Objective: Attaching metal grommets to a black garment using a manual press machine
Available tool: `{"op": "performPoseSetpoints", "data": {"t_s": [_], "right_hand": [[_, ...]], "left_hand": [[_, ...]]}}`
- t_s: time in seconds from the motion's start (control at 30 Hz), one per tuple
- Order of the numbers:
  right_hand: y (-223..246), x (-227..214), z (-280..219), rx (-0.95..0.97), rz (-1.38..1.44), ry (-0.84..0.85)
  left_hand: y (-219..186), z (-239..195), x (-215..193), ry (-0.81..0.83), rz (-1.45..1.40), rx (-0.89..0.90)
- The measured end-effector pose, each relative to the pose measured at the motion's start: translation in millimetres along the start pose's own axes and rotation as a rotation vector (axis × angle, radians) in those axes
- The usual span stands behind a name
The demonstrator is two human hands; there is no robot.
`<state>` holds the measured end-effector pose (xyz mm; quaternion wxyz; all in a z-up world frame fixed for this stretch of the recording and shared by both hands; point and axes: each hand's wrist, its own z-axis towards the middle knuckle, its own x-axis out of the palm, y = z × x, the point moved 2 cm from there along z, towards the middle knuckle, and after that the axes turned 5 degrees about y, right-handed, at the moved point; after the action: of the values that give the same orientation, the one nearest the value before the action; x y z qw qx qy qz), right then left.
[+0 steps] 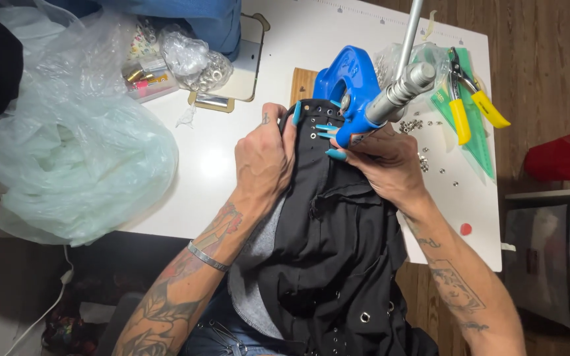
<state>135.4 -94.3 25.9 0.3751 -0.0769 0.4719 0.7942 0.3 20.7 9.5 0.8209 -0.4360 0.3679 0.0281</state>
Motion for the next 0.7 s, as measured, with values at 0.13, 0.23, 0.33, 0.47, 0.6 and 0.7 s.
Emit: {"op": "performPoseSetpoints", "data": {"t_s": [0.13,0.23,0.33,0.47,0.6,0.7], "right_hand": [[-5,-2,0,0.137,0.091,0.083],[3,0,5,0.341,0.230,0.084],[14,4,14,0.485,0.302,0.064],[25,5,14,0.665,0.366,0.020],[18,5,8,0.641,0.387,-0.005],[6,3,-2,0.631,0.337,-0.008]], "left_hand": [[2,2,0,-0.014,0.014,0.011],[0,1,0,-0.002,0.005,0.012],[0,2,-2,-0.006,0.002,0.015],[1,2,0,0.002,-0.004,0.013],[0,1,-2,0.015,-0.018,0.008],[1,2,-1,0.006,-0.010,-0.002]]}}
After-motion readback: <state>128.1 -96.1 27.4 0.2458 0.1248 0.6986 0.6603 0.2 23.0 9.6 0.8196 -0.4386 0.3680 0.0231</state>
